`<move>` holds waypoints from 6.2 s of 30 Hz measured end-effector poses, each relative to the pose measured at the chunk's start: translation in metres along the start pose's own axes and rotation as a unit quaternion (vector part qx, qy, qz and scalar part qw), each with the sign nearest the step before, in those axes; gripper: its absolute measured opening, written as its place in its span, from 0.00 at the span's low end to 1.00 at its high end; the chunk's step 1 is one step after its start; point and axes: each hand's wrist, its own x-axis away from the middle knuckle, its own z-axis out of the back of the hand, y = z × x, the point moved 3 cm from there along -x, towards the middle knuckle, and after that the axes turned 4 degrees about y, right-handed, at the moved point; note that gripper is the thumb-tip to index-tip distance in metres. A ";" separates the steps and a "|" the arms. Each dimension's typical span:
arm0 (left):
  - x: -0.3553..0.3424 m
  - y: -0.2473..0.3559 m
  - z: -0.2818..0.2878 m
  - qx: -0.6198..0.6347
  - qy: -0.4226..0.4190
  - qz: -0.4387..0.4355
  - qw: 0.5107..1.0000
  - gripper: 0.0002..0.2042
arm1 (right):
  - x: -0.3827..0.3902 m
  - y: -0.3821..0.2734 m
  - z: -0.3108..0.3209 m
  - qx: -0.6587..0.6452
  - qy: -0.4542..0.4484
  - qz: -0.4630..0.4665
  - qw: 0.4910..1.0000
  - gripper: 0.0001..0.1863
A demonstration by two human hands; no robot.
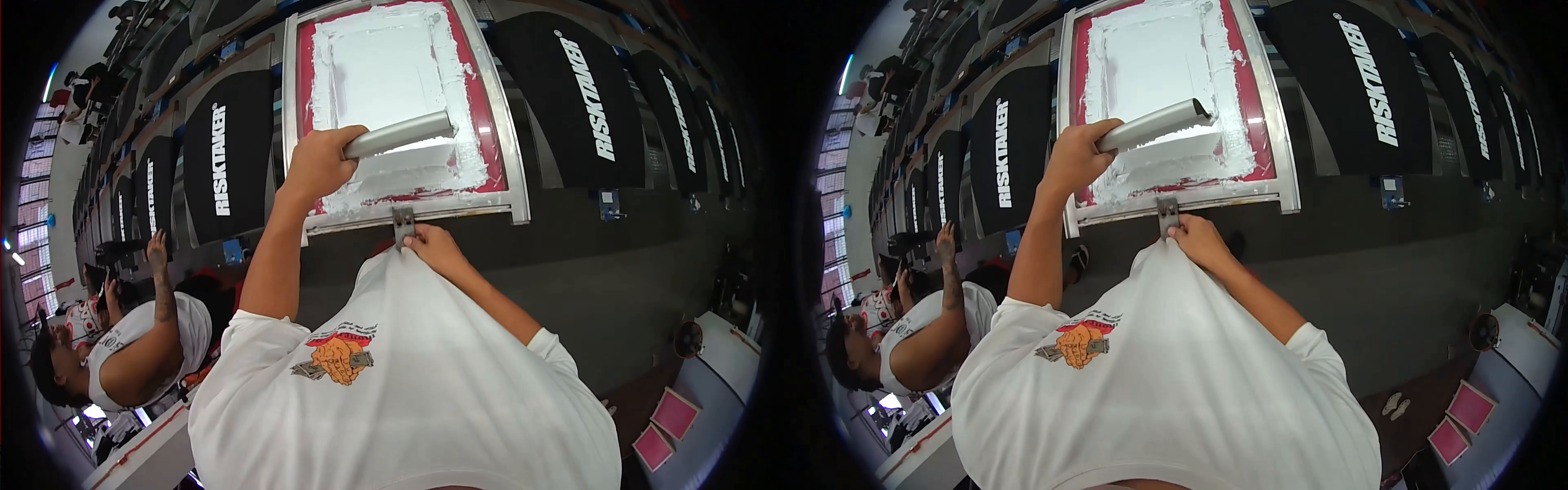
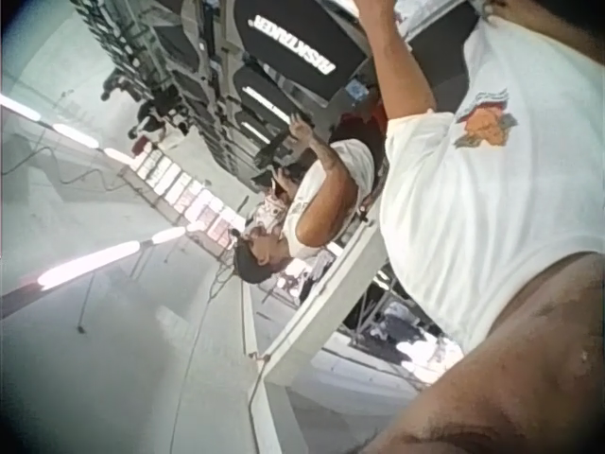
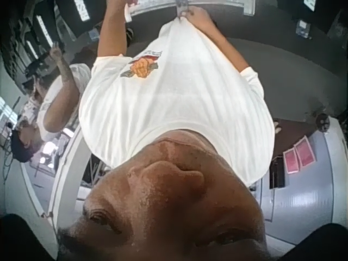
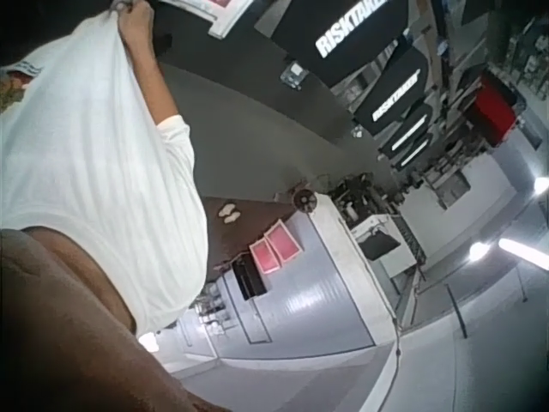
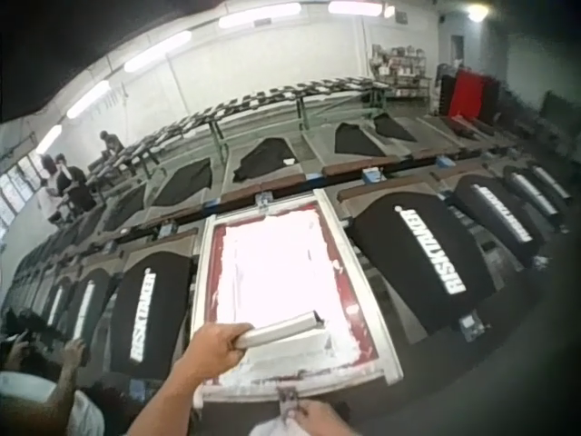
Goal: The recorder is applying white ink to garments using a manual screen printing press and a squeegee tool.
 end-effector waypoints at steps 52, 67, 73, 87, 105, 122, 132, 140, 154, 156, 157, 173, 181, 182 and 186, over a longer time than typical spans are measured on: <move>-0.228 -0.137 -0.011 -0.203 -0.001 -0.009 0.979 0.14 | -0.280 -0.197 0.196 0.510 0.268 0.258 0.776 0.14; -0.130 -0.125 -0.056 -0.166 0.153 -0.061 0.972 0.08 | -0.229 -0.140 0.151 0.424 0.279 0.319 0.800 0.12; -0.284 -0.138 0.003 -0.220 -0.043 0.126 0.966 0.11 | -0.344 -0.242 0.213 0.565 0.163 0.203 0.783 0.16; -0.351 -0.121 0.020 -0.063 -0.038 -0.067 0.995 0.24 | 0.006 -0.020 0.064 -0.115 -0.121 -0.251 0.953 0.18; 0.054 0.020 -0.092 -0.133 0.057 -0.075 0.987 0.17 | -0.010 0.002 0.007 0.078 0.041 -0.002 0.996 0.23; 0.012 -0.183 -0.003 0.384 0.094 0.394 0.830 0.21 | 0.055 -0.004 0.187 0.199 0.259 -0.126 0.937 0.27; 0.009 -0.150 -0.021 0.491 0.091 0.381 0.778 0.21 | -0.034 0.024 0.203 -0.081 0.326 -0.106 0.936 0.35; -0.058 0.002 -0.051 0.496 0.089 0.301 0.810 0.21 | 0.033 0.056 0.339 -0.154 0.338 -0.064 0.926 0.27; -0.180 0.178 -0.196 0.497 0.067 0.341 0.795 0.20 | 0.069 0.139 0.574 -0.091 0.349 -0.151 0.920 0.35; -0.177 0.176 -0.201 0.502 0.072 0.344 0.790 0.20 | 0.064 0.140 0.575 -0.087 0.357 -0.138 0.920 0.36; -0.178 0.174 -0.203 0.508 0.070 0.345 0.786 0.21 | 0.062 0.142 0.575 -0.083 0.368 -0.129 0.917 0.37; -0.398 0.234 -0.162 -0.016 -0.005 0.059 0.998 0.24 | 0.112 0.121 0.435 0.038 0.007 -0.146 0.989 0.26; -0.387 0.231 -0.285 -0.190 0.175 -0.097 0.961 0.10 | 0.097 0.163 0.390 -0.083 0.038 -0.133 0.987 0.15; -0.362 0.236 -0.283 -0.174 0.204 -0.125 0.955 0.12 | 0.098 0.162 0.388 -0.098 0.030 -0.122 0.987 0.13; -0.304 0.289 -0.242 -0.136 0.079 -0.092 0.983 0.17 | 0.101 0.150 0.398 -0.020 0.062 -0.079 0.995 0.09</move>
